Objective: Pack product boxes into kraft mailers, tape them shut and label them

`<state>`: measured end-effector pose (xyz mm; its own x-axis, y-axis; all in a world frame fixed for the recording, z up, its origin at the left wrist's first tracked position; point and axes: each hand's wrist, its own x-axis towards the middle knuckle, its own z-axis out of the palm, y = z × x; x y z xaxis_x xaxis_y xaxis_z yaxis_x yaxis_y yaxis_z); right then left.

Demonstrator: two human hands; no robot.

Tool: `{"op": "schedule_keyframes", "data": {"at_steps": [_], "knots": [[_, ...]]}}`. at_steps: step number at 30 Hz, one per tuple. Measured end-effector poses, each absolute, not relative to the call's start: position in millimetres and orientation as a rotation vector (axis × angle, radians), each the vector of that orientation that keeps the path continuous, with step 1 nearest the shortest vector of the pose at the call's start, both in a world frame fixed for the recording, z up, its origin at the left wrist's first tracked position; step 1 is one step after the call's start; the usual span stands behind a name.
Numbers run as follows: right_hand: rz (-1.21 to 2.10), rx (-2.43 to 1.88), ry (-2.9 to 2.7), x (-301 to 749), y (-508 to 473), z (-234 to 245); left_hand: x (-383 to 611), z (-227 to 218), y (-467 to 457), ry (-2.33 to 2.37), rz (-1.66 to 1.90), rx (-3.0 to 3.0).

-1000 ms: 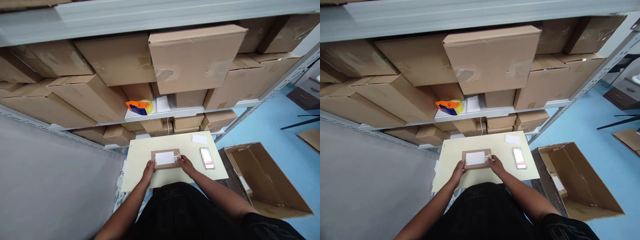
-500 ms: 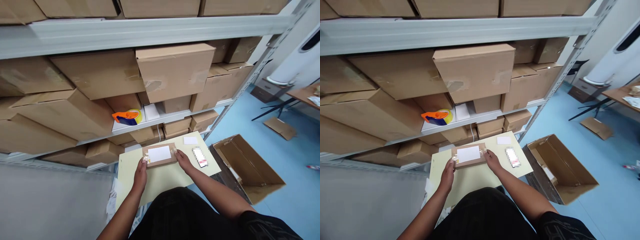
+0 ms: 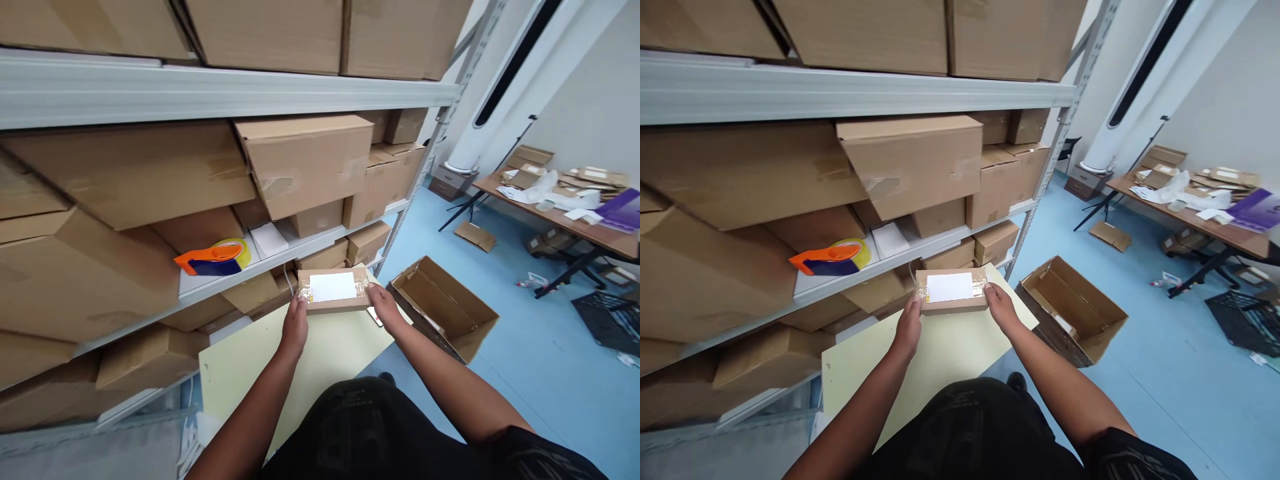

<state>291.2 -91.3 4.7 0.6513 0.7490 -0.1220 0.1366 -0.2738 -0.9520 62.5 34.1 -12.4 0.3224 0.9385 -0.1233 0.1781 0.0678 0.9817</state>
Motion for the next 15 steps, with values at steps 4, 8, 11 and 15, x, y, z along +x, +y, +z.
{"op": "schedule_keyframes", "data": {"at_steps": [4,8,11,15], "knots": [[0.588,-1.777,-0.595,341,-125,6,127,0,29,1.0,0.709,1.484],[0.479,-1.774,-0.476,407,-171,1,210,12,11,0.886,0.595,1.562],[0.388,-1.806,-0.423,463,-215,-3,285,16,-12,0.827,0.501,1.615],[0.324,-1.906,-0.326,538,-279,-14,395,9,-46,0.76,0.358,1.689]]}}
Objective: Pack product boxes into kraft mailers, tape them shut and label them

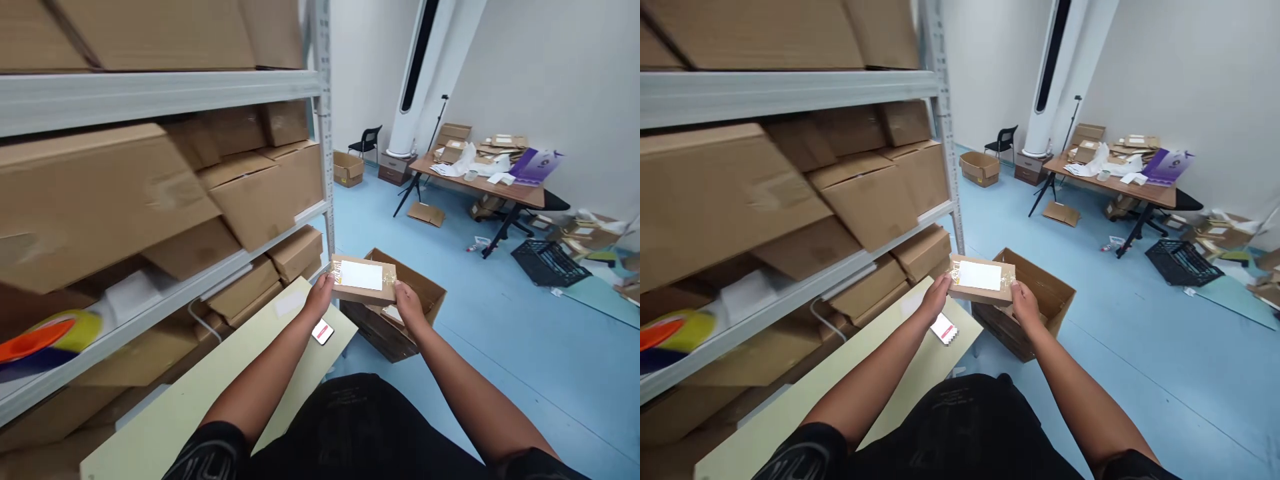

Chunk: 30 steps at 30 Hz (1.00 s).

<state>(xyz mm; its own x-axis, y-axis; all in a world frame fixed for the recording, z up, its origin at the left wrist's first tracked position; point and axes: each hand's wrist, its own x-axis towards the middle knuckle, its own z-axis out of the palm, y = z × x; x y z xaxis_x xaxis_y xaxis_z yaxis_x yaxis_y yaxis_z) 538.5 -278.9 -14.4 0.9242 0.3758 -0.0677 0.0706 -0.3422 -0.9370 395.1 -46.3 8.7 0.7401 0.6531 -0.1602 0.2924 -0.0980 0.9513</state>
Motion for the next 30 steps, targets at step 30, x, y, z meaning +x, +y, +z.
{"op": "schedule_keyframes", "data": {"at_steps": [30], "knots": [[0.721,-2.225,-0.531,656,-311,-105,453,-67,-54,0.968,0.345,1.588]]}}
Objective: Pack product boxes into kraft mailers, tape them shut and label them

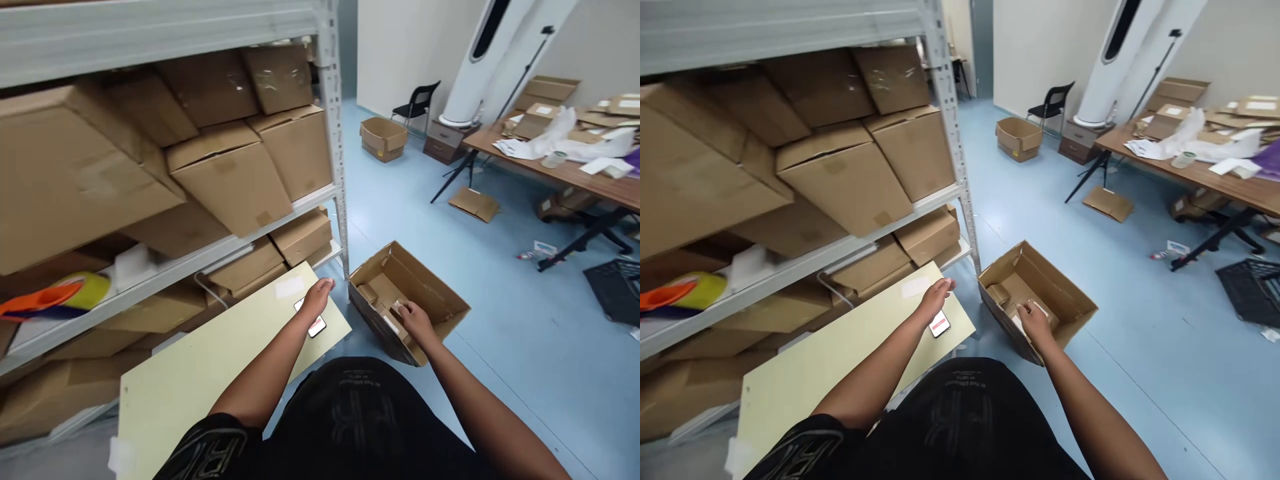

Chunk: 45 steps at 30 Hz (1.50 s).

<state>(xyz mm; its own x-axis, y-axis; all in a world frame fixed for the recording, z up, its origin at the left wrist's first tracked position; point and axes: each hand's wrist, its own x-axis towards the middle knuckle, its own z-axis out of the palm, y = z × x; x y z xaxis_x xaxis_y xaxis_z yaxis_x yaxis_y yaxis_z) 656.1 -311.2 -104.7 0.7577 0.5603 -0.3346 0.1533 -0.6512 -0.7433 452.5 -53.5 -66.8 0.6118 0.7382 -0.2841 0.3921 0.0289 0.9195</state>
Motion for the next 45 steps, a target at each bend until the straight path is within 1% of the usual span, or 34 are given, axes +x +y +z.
{"op": "schedule_keyframes", "data": {"at_steps": [5,8,12,18,24,29,34,38,41,45], "knots": [[0.783,-2.188,-0.979,595,-251,-120,352,-70,-23,1.149,0.457,1.449],[0.802,-2.18,-1.265,561,-215,-132,287,-82,-13,1.234,0.492,1.392],[0.818,-2.281,-1.638,524,-168,-145,211,-104,-11,1.343,0.499,1.328],[0.925,-2.295,-1.974,498,-110,-163,142,-127,-32,1.493,0.495,1.28],[0.959,-2.177,-2.263,495,-77,-185,130,-140,-79,1.65,0.475,1.24],[0.987,-2.079,-2.364,501,-67,-194,151,-135,-118,1.747,0.415,1.204],[0.986,-1.955,-2.353,515,-72,-192,174,-122,-144,1.808,0.469,1.162],[1.078,-1.821,-2.262,512,-81,-191,177,-108,-169,1.837,0.56,1.119],[1.106,-1.687,-2.263,491,-85,-183,165,-101,-192,1.867,0.622,1.082],[1.14,-1.543,-2.292,446,-91,-161,136,-101,-228,1.936,0.764,0.988]]}}
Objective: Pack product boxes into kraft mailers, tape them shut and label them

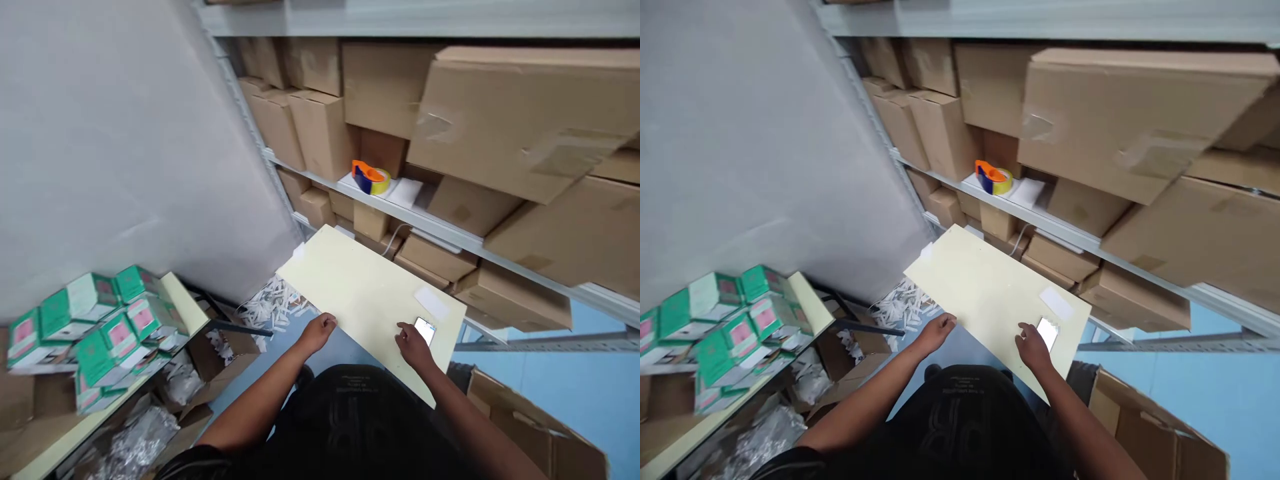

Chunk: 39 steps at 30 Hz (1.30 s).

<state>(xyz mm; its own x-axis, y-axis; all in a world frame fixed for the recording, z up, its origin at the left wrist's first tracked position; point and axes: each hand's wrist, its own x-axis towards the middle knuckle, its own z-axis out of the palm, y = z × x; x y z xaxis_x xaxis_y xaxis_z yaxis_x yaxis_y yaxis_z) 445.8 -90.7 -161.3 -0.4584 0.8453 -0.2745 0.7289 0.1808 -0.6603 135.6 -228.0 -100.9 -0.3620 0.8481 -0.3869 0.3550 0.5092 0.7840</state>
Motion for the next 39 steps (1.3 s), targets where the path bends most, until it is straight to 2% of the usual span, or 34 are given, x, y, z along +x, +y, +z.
{"op": "schedule_keyframes", "data": {"at_steps": [8,20,30,39], "knots": [[1.123,-1.464,-2.197,331,-109,-125,42,-93,-314,1.973,1.067,0.873],[1.115,-1.345,-2.162,134,-158,-80,-108,-78,-430,1.995,1.298,0.747],[1.358,-1.159,-2.452,2,-147,-97,-159,-103,-471,2.146,1.453,0.421],[1.556,-0.443,-2.862,-175,-183,-112,-204,-87,-517,2.433,1.522,-0.097]]}}
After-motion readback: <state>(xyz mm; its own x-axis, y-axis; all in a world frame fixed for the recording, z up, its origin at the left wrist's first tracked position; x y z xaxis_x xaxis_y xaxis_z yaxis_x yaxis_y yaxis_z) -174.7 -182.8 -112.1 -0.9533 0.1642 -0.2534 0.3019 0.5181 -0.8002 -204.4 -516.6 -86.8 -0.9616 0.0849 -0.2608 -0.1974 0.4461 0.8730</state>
